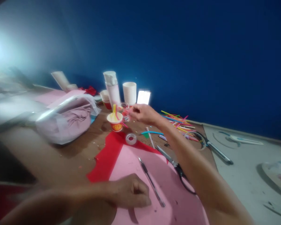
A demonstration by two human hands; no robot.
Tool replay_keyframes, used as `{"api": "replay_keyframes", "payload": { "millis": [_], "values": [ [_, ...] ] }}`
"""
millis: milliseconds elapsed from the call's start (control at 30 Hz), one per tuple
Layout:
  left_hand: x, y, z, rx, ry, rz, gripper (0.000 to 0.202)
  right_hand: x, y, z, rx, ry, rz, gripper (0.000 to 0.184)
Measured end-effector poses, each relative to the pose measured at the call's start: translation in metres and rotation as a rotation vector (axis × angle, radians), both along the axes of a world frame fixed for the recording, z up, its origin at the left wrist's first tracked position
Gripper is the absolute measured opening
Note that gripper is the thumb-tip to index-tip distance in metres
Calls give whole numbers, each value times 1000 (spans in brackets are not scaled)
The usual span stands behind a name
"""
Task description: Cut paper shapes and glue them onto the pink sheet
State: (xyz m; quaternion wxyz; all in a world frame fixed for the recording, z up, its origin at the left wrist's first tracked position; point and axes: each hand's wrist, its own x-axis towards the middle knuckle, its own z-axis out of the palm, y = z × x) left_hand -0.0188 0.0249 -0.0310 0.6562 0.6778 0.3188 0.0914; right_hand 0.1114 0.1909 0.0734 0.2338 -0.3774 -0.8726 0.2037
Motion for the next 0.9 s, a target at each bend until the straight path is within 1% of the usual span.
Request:
{"api": "replay_keyframes", "payload": {
  "millis": [33, 133, 233, 333, 433, 533, 633, 767, 833, 900],
  "values": [
    [0, 0, 0, 20, 7, 1, 33, -7, 12, 5, 61, 95, -94, 31],
    [1, 1, -2, 55, -1, -12, 32, -30, 47, 11, 152, 171, -200, 29],
    [1, 2, -3, 64, 4, -38, 31, -49, 73, 6, 186, 168, -259, 28],
    [-1, 3, -2, 66, 50, -66, 31, -59, 87, -4, 190, 99, -312, 28],
    [-2, 4, 2, 90, 61, -95, 29, -64, 92, -11, 185, -18, -343, 25],
    [-2, 5, 5, 114, 67, -104, 25, -69, 92, -13, 170, -148, -337, 18],
    [0, 4, 1, 112, 74, -91, 22, -75, 92, -12, 155, -251, -343, 18],
    [2, 3, -8, 85, 49, -67, 20, -79, 93, -8, 153, -315, -343, 24],
    [2, 2, -9, 79, 32, -59, 21, -79, 93, -7, 160, -317, -335, 23],
    [2, 2, -7, 75, 23, -50, 23, -78, 92, -7, 177, -305, -330, 20]
  ]
}}
